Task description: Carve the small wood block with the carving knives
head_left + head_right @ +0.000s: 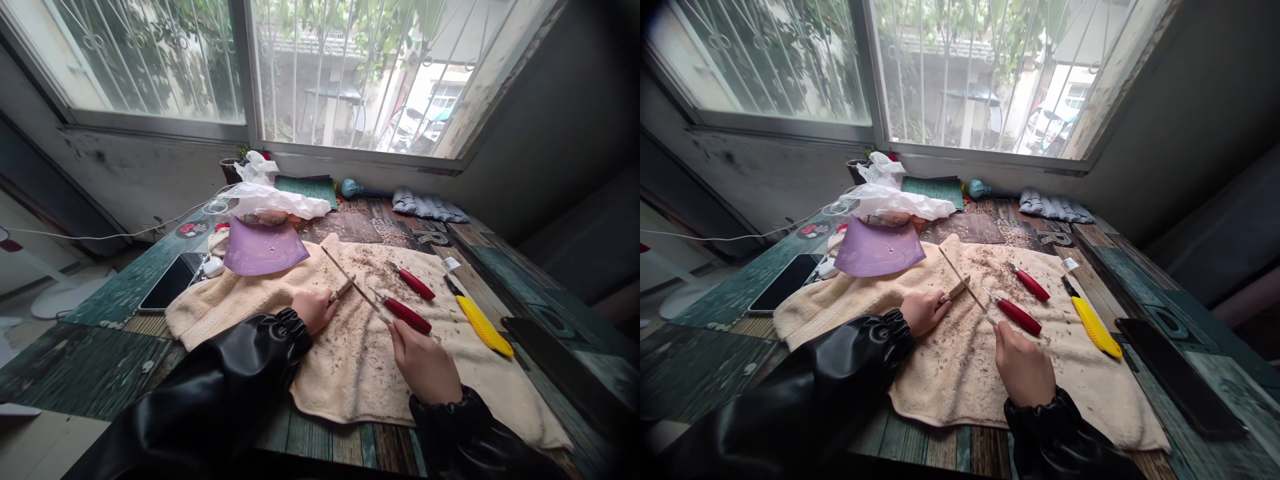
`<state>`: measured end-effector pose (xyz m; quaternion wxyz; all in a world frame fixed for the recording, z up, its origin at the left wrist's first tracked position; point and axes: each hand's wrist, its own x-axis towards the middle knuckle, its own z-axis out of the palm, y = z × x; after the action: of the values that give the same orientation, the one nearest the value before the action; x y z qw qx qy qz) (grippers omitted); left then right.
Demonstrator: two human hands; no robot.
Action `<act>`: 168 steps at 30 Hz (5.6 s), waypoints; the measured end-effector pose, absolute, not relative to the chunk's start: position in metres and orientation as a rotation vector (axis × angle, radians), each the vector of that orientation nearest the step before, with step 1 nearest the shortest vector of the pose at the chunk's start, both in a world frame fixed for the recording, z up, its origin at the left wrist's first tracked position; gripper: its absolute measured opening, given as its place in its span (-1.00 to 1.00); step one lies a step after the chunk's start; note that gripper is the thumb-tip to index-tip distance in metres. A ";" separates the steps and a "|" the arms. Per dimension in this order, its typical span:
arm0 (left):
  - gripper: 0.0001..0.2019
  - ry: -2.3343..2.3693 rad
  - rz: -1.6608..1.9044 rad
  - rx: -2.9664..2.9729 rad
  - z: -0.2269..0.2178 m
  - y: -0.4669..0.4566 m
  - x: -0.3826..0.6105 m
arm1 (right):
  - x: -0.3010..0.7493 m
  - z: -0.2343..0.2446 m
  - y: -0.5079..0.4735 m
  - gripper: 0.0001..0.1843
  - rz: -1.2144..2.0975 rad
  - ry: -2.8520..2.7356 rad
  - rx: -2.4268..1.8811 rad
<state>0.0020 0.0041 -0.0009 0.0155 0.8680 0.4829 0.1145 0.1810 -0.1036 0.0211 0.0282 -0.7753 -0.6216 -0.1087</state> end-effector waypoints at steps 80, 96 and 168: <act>-0.56 1.342 0.294 2.737 0.002 0.000 0.006 | 0.165 0.022 -0.065 -0.71 -0.171 -2.059 -2.401; -0.57 1.120 0.321 2.872 -0.002 0.002 0.004 | 0.169 0.022 -0.078 -0.72 -0.170 -2.080 -2.365; -0.56 1.331 0.325 2.776 -0.004 0.010 0.000 | 0.207 0.015 -0.128 -0.70 -0.341 -2.028 -2.191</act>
<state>-0.0001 0.0099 -0.0036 0.0230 0.8964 0.4299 0.1050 0.2071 -0.1278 0.0151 0.0684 -0.7275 -0.6733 -0.1132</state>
